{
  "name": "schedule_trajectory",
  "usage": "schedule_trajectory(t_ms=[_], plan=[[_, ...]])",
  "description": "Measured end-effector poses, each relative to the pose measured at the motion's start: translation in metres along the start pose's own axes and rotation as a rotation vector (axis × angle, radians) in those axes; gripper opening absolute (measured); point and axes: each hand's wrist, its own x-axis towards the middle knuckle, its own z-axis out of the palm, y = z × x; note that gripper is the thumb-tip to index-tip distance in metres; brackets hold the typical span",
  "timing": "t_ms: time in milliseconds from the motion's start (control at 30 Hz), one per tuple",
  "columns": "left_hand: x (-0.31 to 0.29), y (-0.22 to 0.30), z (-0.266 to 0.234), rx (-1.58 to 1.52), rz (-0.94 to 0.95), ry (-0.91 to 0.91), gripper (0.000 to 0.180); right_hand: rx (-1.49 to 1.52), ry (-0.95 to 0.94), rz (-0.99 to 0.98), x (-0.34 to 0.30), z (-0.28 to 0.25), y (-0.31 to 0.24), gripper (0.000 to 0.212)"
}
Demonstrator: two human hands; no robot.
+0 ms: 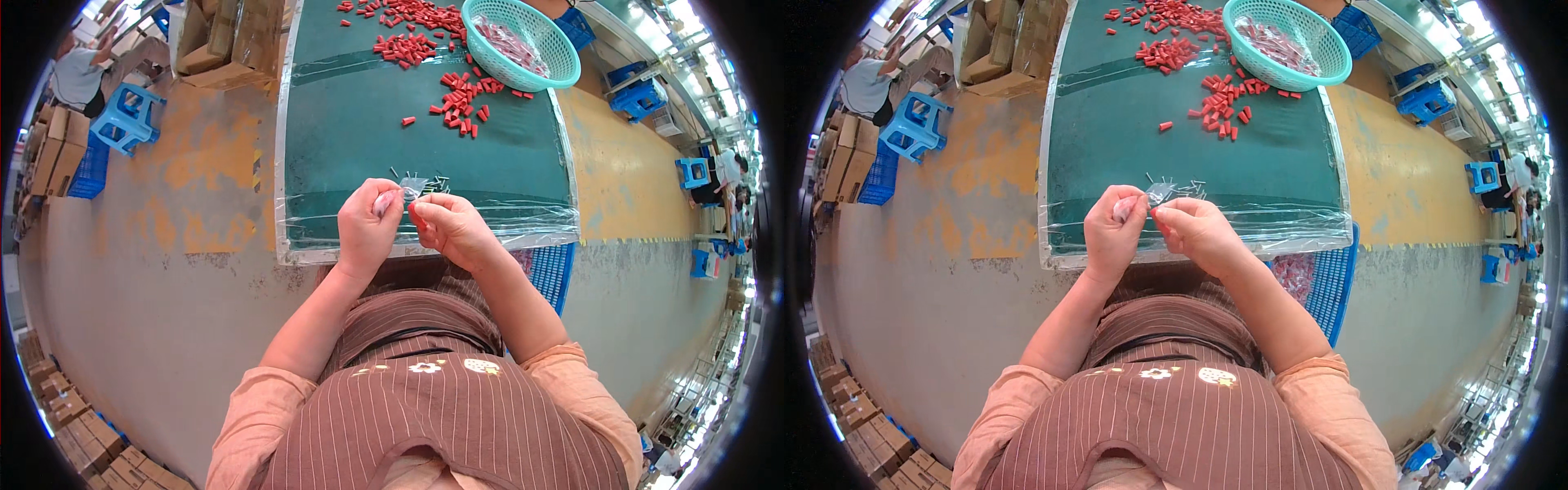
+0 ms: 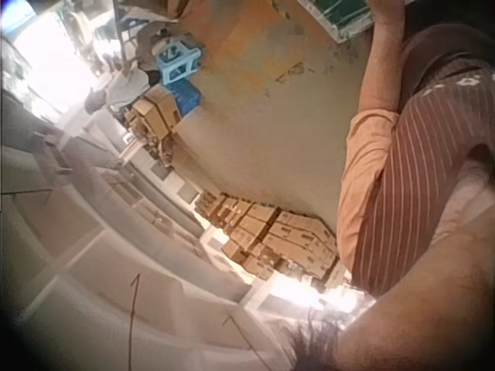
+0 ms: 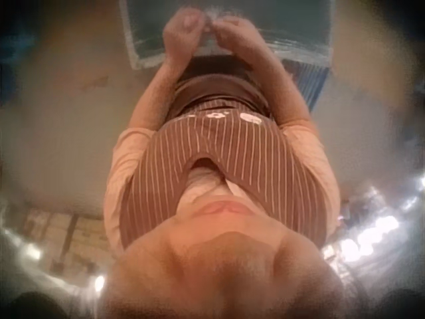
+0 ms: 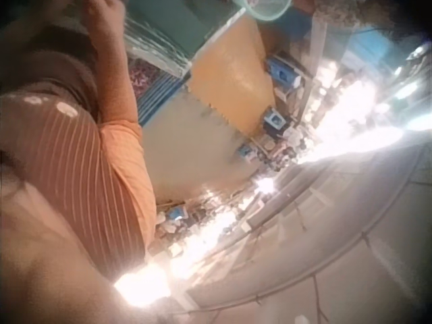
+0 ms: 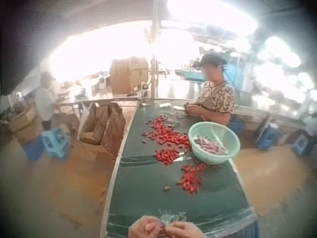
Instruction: The person packs screws and plastic anchors into small plastic bags by hand, retrieves a plastic bag from the floor, and gathers more screws and plastic anchors on the workbench.
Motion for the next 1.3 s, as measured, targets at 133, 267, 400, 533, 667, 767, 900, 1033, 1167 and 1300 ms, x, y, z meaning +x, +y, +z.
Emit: schedule_trajectory(t_ms=[133, 267, 400, 533, 667, 767, 900, 1033, 1167, 1300], plan=[[-0.003, 0.007, 0.001, 0.088, 0.175, -0.005, 0.005, 0.151, -0.008, -0.017, 0.003, -0.003, 0.003, 0.017], [-0.004, 0.007, -0.001, 0.128, 0.252, -0.043, 0.014, 0.237, -0.013, 0.006, 0.005, -0.004, 0.005, 0.015], [-0.005, 0.004, 0.001, 0.128, 0.276, -0.046, 0.007, 0.288, 0.042, -0.009, 0.0, -0.001, 0.004, 0.015], [-0.007, 0.005, 0.003, 0.082, 0.077, -0.066, 0.006, 0.204, 0.043, -0.059, 0.0, -0.006, 0.008, 0.021], [-0.008, 0.002, 0.006, 0.037, -0.044, -0.081, 0.007, 0.06, 0.132, -0.089, -0.003, -0.003, 0.005, 0.023], [-0.007, 0.001, 0.003, -0.028, -0.196, -0.083, 0.007, -0.122, 0.189, -0.065, -0.007, -0.001, 0.004, 0.026], [-0.004, -0.004, 0.001, -0.161, -0.251, -0.083, 0.008, -0.418, 0.275, -0.252, -0.014, -0.003, 0.008, 0.017], [-0.001, 0.014, 0.001, -0.196, -0.342, -0.145, 0.009, -0.494, 0.268, -0.505, -0.01, -0.001, 0.014, 0.01], [-0.001, 0.016, 0.003, -0.176, -0.314, -0.134, 0.01, -0.648, 0.29, -0.613, -0.007, -0.002, 0.012, 0.015], [-0.004, 0.018, 0.004, -0.058, -0.242, -0.138, 0.01, -1.103, 0.331, -0.771, -0.016, 0.013, -0.005, 0.014]])
